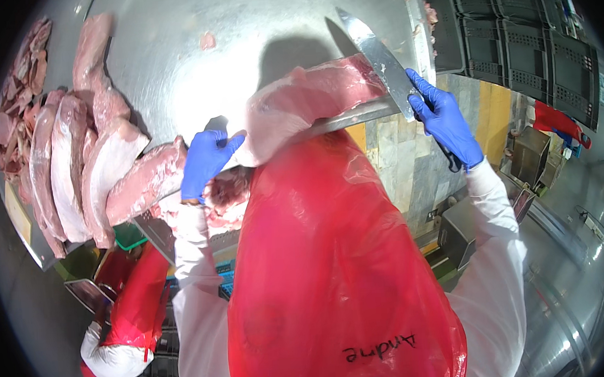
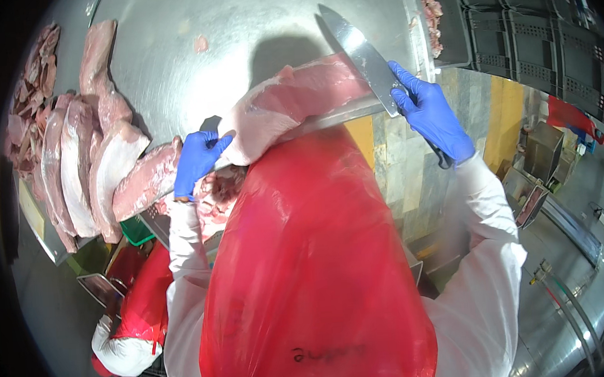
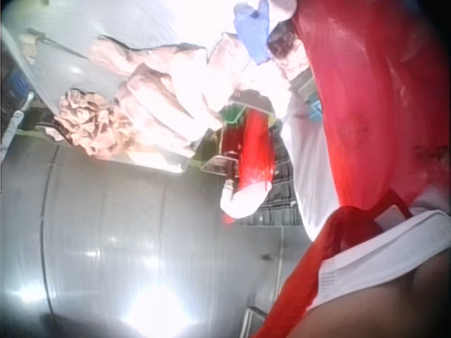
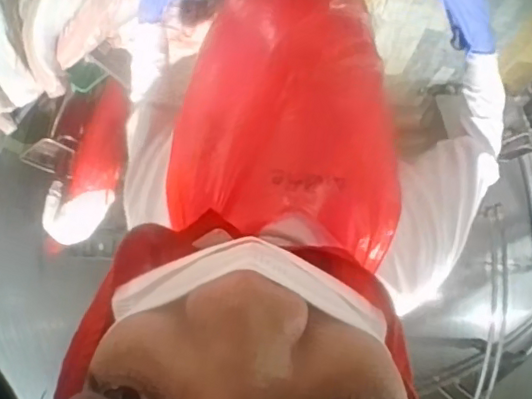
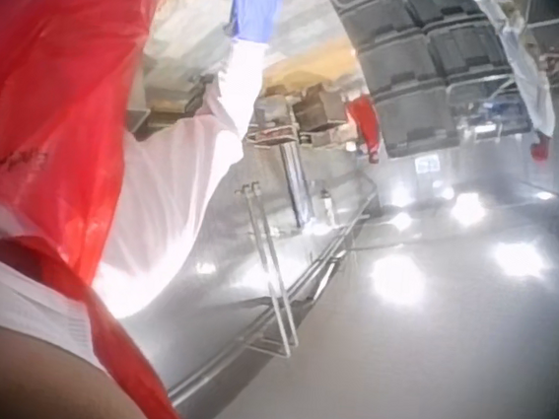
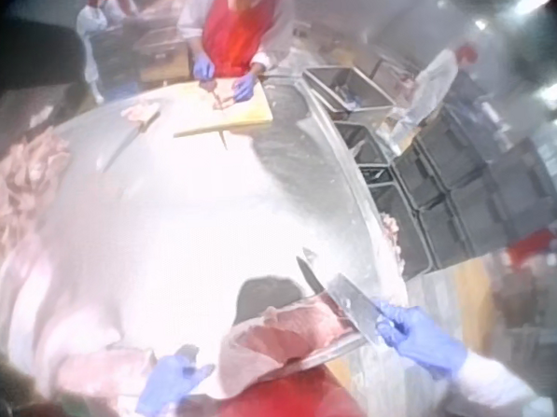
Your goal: The person trims fat and connective tissue from large slabs of raw pork belly using a knife. They hold the meat with one hand and carefully slice away the outer layers, placing the trimmed pieces into a metal tray on the stainless steel table.
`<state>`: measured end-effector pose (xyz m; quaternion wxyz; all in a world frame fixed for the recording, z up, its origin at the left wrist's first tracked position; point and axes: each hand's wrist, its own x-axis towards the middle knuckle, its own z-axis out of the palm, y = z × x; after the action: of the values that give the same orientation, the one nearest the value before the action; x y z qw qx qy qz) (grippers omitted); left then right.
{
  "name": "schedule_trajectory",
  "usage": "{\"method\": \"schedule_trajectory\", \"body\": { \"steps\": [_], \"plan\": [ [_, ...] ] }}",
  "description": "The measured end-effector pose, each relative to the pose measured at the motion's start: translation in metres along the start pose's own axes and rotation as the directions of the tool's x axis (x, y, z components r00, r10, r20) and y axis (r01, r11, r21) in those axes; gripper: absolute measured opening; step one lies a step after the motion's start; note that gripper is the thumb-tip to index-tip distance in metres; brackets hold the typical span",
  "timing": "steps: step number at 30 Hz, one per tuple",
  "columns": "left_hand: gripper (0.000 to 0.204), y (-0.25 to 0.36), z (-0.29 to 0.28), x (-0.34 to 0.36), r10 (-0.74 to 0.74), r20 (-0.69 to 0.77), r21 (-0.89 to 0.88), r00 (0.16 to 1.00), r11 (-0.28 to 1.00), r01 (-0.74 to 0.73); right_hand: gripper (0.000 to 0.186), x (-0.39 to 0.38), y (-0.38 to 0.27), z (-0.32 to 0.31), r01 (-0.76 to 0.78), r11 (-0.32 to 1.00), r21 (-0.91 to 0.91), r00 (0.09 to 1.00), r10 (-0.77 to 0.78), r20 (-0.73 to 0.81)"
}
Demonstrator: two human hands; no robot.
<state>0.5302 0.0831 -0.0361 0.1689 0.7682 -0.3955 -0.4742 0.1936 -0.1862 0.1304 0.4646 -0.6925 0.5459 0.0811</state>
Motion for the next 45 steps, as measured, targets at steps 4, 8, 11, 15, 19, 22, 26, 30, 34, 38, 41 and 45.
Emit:
{"method": "schedule_trajectory", "body": {
  "steps": [4,8,11,15,19,22,26,30,34,38,41,45],
  "plan": [
    [0.049,0.061,-0.009,0.046,0.567,-0.165,0.136,0.807,0.823,-0.551,0.048,-0.011,0.045,-0.012,0.135,0.945,0.298,0.988,-0.104,-0.117],
    [0.033,0.130,0.039,0.137,0.448,-0.198,-0.152,0.872,0.864,-0.479,0.029,-0.010,0.117,-0.009,0.200,0.893,0.403,0.978,-0.158,-0.136],
    [0.041,0.075,0.092,0.208,0.713,-0.028,0.324,0.701,0.670,-0.668,0.018,-0.001,0.094,-0.009,0.112,0.946,0.305,0.991,-0.085,-0.100],
    [0.041,0.129,0.096,0.181,0.475,0.101,0.462,0.874,0.756,-0.464,0.026,-0.027,0.142,0.006,0.160,0.890,0.428,0.975,-0.075,-0.209],
    [0.040,0.129,0.059,0.165,0.348,0.149,0.407,0.926,0.831,-0.378,0.031,-0.025,0.170,0.016,0.275,0.919,0.282,0.942,-0.198,-0.272],
    [0.041,0.085,0.057,0.164,0.387,0.057,0.236,0.920,0.890,-0.389,0.026,-0.019,0.167,0.028,0.207,0.973,0.101,0.972,-0.193,-0.134],
    [0.039,0.139,0.051,0.145,0.282,0.053,-0.044,0.958,0.959,-0.280,0.027,-0.007,0.163,0.034,0.212,0.975,0.065,0.971,-0.202,-0.131],
    [0.030,0.103,0.061,0.187,0.513,0.028,0.345,0.858,0.800,-0.490,0.029,0.002,0.154,0.044,0.200,0.973,-0.114,0.945,-0.222,-0.239],
    [0.030,0.077,0.062,0.205,0.544,0.066,0.221,0.836,0.809,-0.544,0.018,0.002,0.124,0.045,0.208,0.973,0.104,0.949,-0.176,-0.260],
    [0.024,0.088,0.034,0.206,0.517,0.102,0.137,0.850,0.839,-0.526,0.040,-0.012,0.120,0.057,0.154,0.988,0.002,0.963,-0.150,-0.222],
    [0.043,0.105,0.029,0.205,0.730,0.170,0.004,0.662,0.671,-0.741,0.039,-0.042,0.091,0.055,-0.076,0.997,0.033,0.964,0.082,-0.252],
    [0.035,0.097,0.031,0.213,0.684,0.526,-0.048,0.504,0.616,-0.786,0.037,-0.043,0.068,0.064,-0.206,0.978,0.038,0.957,0.210,-0.202]
  ]
}}
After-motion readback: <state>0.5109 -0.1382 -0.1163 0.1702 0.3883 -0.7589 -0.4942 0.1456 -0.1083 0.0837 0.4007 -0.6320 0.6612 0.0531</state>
